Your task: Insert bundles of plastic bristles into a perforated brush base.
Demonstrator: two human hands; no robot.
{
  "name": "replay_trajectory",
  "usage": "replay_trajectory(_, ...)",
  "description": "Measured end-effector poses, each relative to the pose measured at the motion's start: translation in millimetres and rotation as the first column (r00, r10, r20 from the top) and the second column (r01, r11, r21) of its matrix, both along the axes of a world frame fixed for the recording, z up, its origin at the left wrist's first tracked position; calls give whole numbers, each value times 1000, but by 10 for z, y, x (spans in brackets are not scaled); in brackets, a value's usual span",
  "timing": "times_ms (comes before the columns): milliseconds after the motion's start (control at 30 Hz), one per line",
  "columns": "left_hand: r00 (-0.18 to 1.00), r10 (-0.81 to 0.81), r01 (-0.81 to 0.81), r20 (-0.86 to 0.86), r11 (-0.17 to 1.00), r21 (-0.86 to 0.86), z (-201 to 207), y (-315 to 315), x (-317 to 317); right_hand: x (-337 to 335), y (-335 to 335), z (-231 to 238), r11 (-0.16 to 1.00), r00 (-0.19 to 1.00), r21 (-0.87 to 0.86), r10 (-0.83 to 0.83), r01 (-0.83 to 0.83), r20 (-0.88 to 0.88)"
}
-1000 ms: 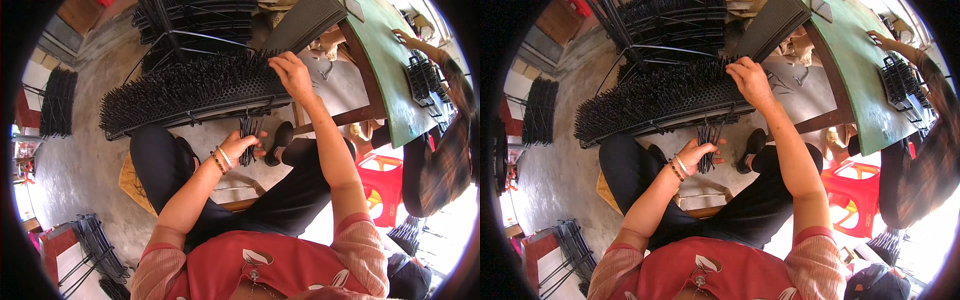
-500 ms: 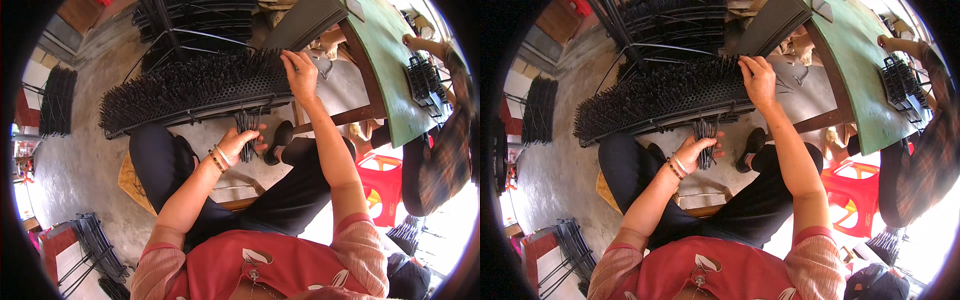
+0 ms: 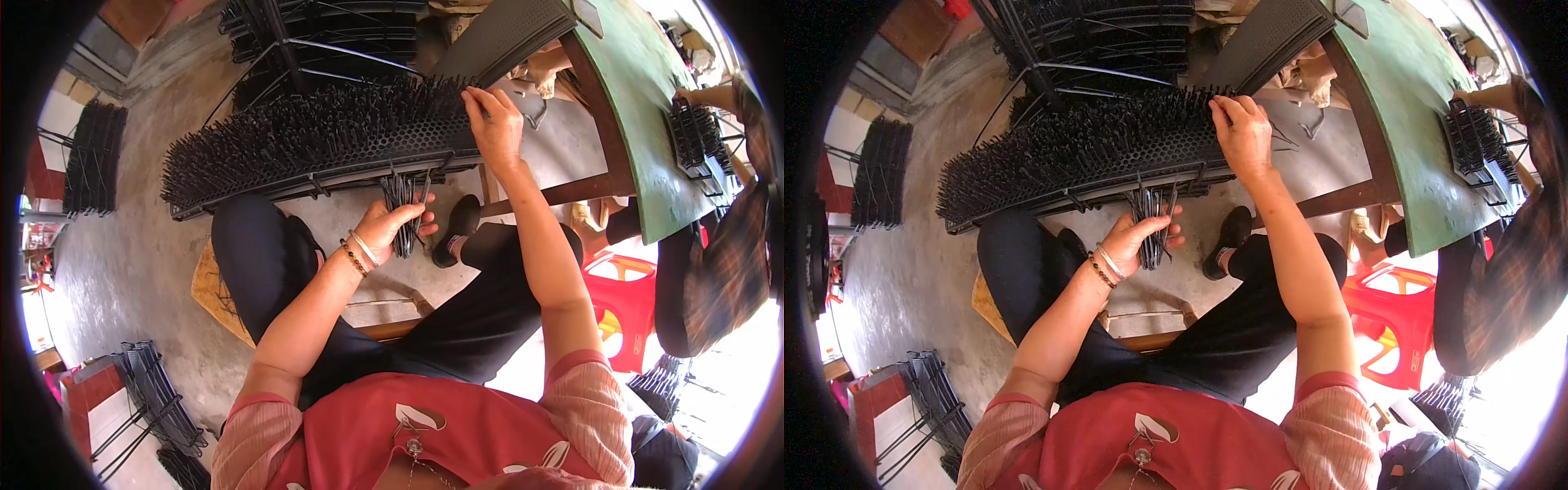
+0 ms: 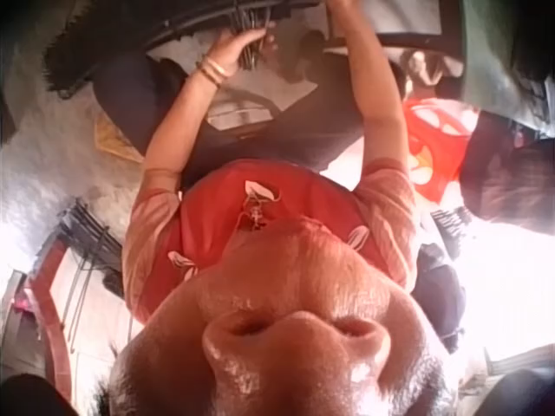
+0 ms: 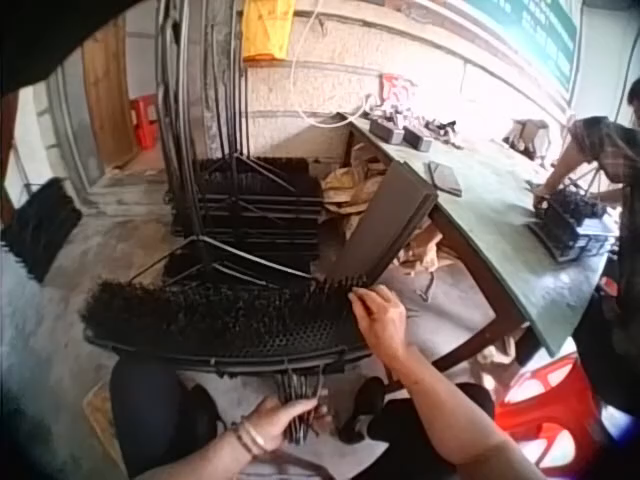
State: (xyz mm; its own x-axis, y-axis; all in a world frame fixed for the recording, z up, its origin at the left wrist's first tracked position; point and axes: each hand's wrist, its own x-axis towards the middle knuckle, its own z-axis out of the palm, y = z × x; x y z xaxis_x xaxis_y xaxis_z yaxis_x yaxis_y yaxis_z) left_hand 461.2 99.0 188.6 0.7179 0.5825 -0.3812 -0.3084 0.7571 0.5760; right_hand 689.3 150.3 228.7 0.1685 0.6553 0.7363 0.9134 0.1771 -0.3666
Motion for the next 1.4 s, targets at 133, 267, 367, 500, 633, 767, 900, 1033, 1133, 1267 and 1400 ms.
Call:
replay_trajectory(133, 1000, -28, 28, -14, 999, -16, 26, -4, -2, -21, -25, 22, 997, 995, -82, -21, 13, -96)
replay_trajectory(267, 999, -34, 34, -11, 999, -37, 101, -11, -10, -91, -59, 108, 992, 983, -127, -3, -20, -181)
replay_trajectory(367, 999, -50, 50, 6, 997, -55, 112, -14, -4, -19, -49, 103, 971, 991, -238, 3, -35, -132)
replay_trajectory(500, 997, -67, 69, 31, 996, -56, 71, 4, 4, 44, -18, 68, 956, 1000, -294, 8, -6, 4)
replay_trajectory(633, 999, -11, 12, 39, 1000, -28, 57, 24, 7, 11, -114, 210, 921, 958, -331, 122, -206, -258)
replay_trajectory(767, 994, 67, -66, 85, 998, -7, 29, 28, -1, -248, -398, 282, 555, 779, -609, 118, -566, -616)
replay_trajectory(900, 991, 104, -106, 80, 994, 13, 64, 23, -12, -462, -444, 276, 387, 528, -486, 5, -784, -849)
replay_trajectory(1033, 996, 93, -93, -3, 994, 57, 2, 10, 24, -420, -454, 151, 409, 549, -494, 22, -767, -835)
replay_trajectory(1133, 992, 125, -122, -30, 990, 73, -5, 24, 23, -460, -459, 170, 449, 548, -495, -14, -744, -837)
replay_trajectory(1267, 982, 188, -187, -13, 981, 50, -20, 36, 19, -476, -431, 100, 481, 572, -491, 25, -726, -820)
replay_trajectory(1400, 980, 193, -190, -45, 981, 48, -47, 22, 36, -469, -447, 65, 506, 630, -509, 91, -696, -771)
